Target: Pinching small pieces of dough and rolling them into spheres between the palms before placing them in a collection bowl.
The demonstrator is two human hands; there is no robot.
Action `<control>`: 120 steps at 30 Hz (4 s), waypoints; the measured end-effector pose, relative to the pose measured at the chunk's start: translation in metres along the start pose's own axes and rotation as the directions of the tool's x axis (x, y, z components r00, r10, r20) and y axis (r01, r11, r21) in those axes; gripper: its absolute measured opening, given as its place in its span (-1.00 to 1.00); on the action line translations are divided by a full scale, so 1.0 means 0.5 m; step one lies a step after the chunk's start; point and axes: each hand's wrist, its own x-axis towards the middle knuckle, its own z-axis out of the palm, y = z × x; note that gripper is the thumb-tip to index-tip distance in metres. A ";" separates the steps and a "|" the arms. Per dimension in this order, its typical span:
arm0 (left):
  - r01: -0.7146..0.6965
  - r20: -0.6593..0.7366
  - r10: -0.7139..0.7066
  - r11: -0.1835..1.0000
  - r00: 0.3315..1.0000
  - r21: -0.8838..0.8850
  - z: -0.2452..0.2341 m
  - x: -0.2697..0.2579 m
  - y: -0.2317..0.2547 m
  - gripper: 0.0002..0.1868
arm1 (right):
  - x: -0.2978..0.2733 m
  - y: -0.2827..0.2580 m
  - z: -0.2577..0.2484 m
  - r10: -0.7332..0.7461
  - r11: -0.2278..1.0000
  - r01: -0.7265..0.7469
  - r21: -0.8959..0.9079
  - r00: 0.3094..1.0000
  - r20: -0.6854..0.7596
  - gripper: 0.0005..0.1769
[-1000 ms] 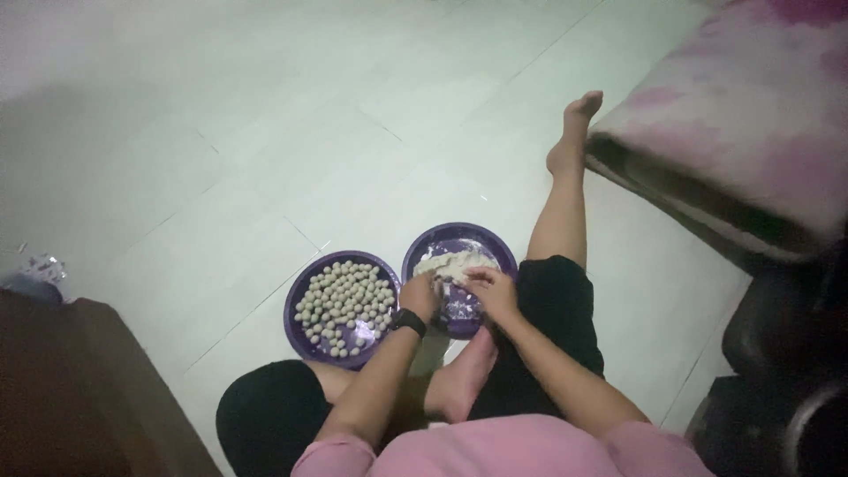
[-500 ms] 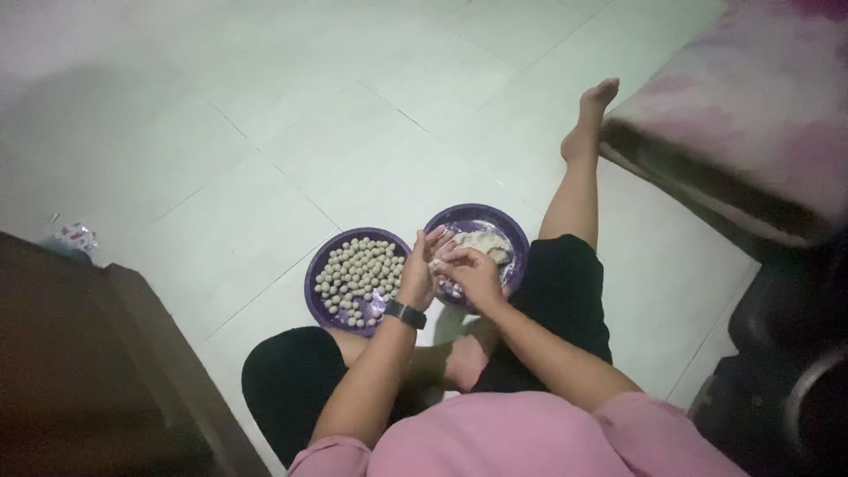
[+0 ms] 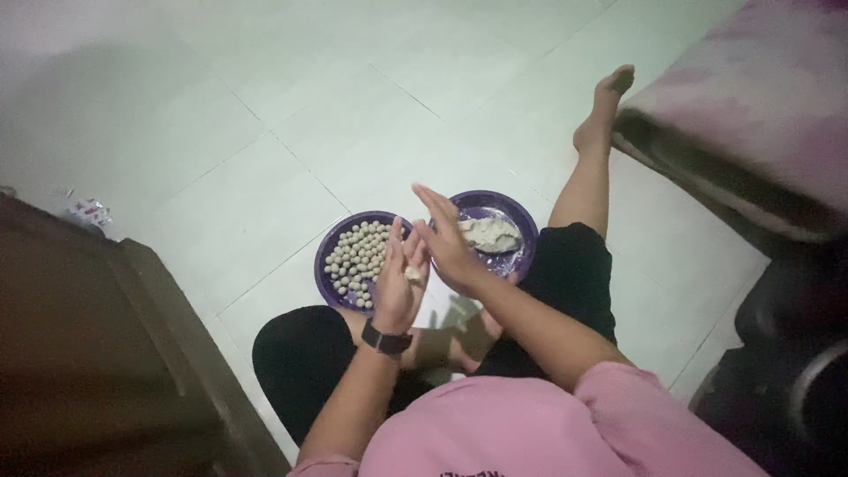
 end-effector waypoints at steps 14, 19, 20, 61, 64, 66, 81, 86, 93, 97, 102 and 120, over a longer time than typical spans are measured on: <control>-0.408 0.133 0.386 0.852 0.913 0.328 0.063 -0.076 0.003 -0.28 | 0.021 -0.062 0.072 0.068 0.952 -0.116 0.284 0.982 0.174 -0.08; -0.428 0.152 0.401 0.871 0.903 0.240 0.040 -0.060 0.040 -0.20 | 0.015 -0.055 0.076 0.075 0.958 -0.123 0.258 0.979 0.187 -0.08; -0.395 0.148 0.368 0.880 0.918 0.263 0.059 -0.080 0.048 -0.19 | 0.015 -0.053 0.076 0.075 0.961 -0.122 0.247 0.979 0.192 -0.08; -0.618 0.224 0.589 0.781 0.777 0.089 0.038 -0.047 -0.087 -0.12 | -0.037 -0.080 0.033 -0.153 0.885 0.099 0.454 0.985 0.084 -0.02; -0.685 0.222 0.652 0.648 0.725 0.333 0.036 -0.042 -0.063 -0.17 | -0.071 -0.053 0.024 -0.097 0.939 0.063 0.337 0.992 0.085 0.07; -0.692 0.275 0.679 0.472 0.681 0.547 0.032 -0.032 -0.042 -0.20 | -0.096 -0.049 0.033 -0.109 0.936 0.074 0.344 0.991 0.083 0.07; -0.794 0.321 0.731 0.504 0.602 0.340 0.063 -0.033 -0.086 -0.02 | 0.013 0.043 0.013 -0.216 0.906 0.196 0.375 0.976 0.011 0.09; -0.728 0.134 0.716 0.679 0.685 0.093 0.048 0.001 -0.030 -0.15 | -0.052 0.055 0.052 -0.235 0.894 0.221 0.389 0.972 -0.010 0.10; -0.681 0.173 0.659 0.717 0.732 0.151 0.070 -0.012 -0.067 -0.10 | -0.003 -0.046 0.013 -0.292 0.900 0.278 0.335 0.956 -0.011 0.05; -0.658 0.190 0.640 0.751 0.744 0.048 0.056 -0.019 -0.026 -0.16 | -0.030 0.020 0.025 -0.297 0.926 0.271 0.263 0.953 0.062 -0.01; -0.608 0.233 0.567 0.772 0.790 0.186 0.064 -0.005 -0.075 -0.09 | 0.005 -0.039 -0.015 -0.293 0.909 0.248 0.336 0.952 0.090 -0.02; -0.571 0.276 0.511 0.792 0.814 0.218 0.070 -0.055 -0.077 -0.09 | -0.026 0.006 -0.015 -0.121 0.971 0.097 0.220 0.987 0.101 0.03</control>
